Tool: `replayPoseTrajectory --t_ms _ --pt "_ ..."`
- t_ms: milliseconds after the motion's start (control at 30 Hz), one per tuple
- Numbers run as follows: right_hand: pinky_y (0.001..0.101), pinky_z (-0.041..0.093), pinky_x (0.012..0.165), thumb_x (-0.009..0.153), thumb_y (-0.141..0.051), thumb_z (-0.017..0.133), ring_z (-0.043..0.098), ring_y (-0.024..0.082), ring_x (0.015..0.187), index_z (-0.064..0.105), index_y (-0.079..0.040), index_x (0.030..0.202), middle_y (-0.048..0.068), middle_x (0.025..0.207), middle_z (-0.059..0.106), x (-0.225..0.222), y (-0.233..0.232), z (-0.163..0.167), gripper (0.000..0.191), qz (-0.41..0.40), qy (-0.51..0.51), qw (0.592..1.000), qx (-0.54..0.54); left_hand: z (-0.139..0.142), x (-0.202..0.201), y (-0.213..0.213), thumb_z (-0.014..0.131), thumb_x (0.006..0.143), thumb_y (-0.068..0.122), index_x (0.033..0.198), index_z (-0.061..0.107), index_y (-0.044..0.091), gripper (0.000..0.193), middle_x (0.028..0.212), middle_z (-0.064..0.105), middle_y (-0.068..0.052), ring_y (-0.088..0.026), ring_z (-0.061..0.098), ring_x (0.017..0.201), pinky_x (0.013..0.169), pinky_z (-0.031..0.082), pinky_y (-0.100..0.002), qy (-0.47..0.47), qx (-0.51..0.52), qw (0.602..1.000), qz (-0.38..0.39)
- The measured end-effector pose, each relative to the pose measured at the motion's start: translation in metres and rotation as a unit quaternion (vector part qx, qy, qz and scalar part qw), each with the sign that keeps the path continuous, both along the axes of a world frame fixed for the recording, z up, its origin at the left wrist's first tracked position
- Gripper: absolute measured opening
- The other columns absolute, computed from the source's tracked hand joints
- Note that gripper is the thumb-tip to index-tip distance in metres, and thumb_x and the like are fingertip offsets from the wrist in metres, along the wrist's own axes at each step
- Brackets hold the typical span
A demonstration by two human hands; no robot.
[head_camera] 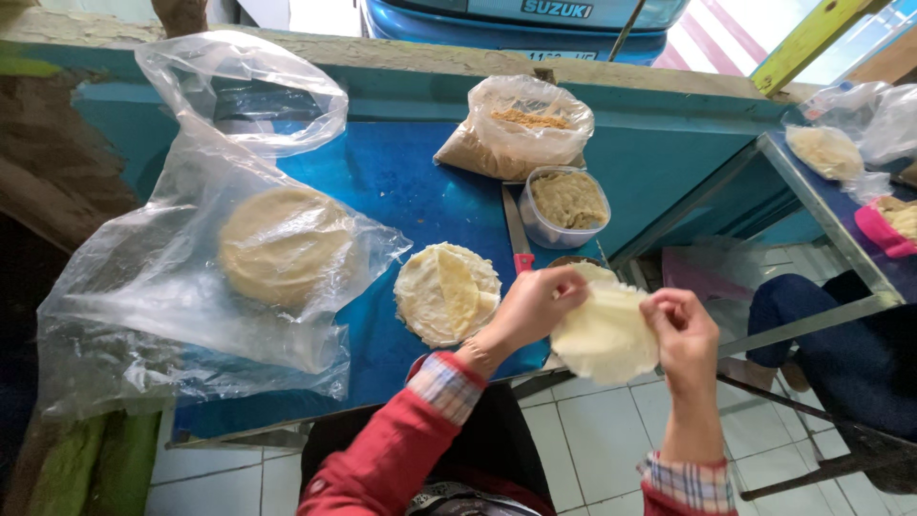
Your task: The person unwraps a stack of thin dough rounds from a plastic bag, then stretches and thins each dough sheet by hand, pulling its edges outward, and lays the stretched sheet over a round board on the table. A knife, a container of filling, and a bag of ingredients sit on the blue work table.
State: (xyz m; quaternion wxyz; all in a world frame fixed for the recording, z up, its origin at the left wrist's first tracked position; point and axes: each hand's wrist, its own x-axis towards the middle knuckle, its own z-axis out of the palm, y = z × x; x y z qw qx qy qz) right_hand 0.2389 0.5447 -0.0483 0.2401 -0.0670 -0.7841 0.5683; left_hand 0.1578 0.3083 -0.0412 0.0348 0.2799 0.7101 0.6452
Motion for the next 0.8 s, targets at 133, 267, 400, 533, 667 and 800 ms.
replayPoseTrajectory --t_ms 133,267,400,533,667,800 --pt "0.0212 0.047 0.065 0.096 -0.013 0.076 0.057 0.004 0.072 0.069 -0.006 0.103 -0.003 0.081 0.065 -0.047 0.014 -0.011 0.012 -0.021 -0.022 0.995 0.093 0.002 -0.025 0.031 0.072 0.09 0.019 0.096 0.073 0.009 0.012 0.089 0.074 -0.016 -0.035 0.073 0.087 0.075 0.056 -0.042 0.07 -0.053 0.99 0.107" --pt "0.0262 0.049 0.063 0.094 -0.015 0.078 0.057 0.009 0.068 0.072 -0.005 0.102 0.003 0.075 0.066 -0.06 0.015 -0.03 0.015 -0.052 -0.086 0.981 0.168 -0.008 -0.037 0.034 0.074 0.084 0.017 0.102 0.07 0.007 0.021 0.095 0.075 -0.017 -0.036 0.071 0.093 0.079 0.055 -0.045 0.047 -0.103 0.986 0.126" --pt "0.0236 0.049 0.067 0.094 -0.013 0.078 0.059 0.007 0.074 0.071 -0.005 0.112 0.001 0.082 0.066 -0.053 0.021 -0.043 0.021 -0.037 -0.06 0.994 0.086 -0.017 -0.037 0.027 0.072 0.081 0.011 0.116 0.063 0.003 0.036 0.099 0.07 -0.018 -0.036 0.069 0.095 0.084 0.055 -0.041 0.076 -0.052 0.99 0.103" --pt "0.0222 0.05 0.068 0.091 -0.008 0.076 0.061 0.007 0.08 0.064 -0.005 0.126 0.001 0.091 0.065 -0.04 0.029 -0.052 0.038 -0.015 -0.062 0.997 -0.043 -0.022 -0.027 0.025 0.071 0.082 0.008 0.118 0.06 0.003 0.039 0.105 0.064 -0.018 -0.038 0.064 0.101 0.087 0.053 -0.042 0.109 -0.036 0.988 0.102" --pt "0.0232 0.048 0.067 0.085 -0.006 0.076 0.062 0.009 0.084 0.06 -0.005 0.131 0.002 0.098 0.065 -0.026 0.033 -0.056 0.048 0.0 -0.099 0.989 -0.106 -0.016 -0.001 0.019 0.069 0.08 0.008 0.114 0.063 0.006 0.034 0.116 0.06 -0.018 -0.037 0.057 0.114 0.09 0.051 -0.044 0.185 -0.149 0.963 0.125" --pt "0.0241 0.049 0.071 0.087 -0.009 0.08 0.061 0.01 0.086 0.066 -0.009 0.123 0.001 0.104 0.065 -0.012 0.02 -0.046 0.039 -0.057 -0.055 0.996 -0.041 -0.016 0.031 0.004 0.071 0.084 0.017 0.096 0.068 0.011 0.014 0.106 0.062 -0.009 -0.03 0.057 0.114 0.102 0.038 -0.059 0.263 -0.26 0.927 0.059"
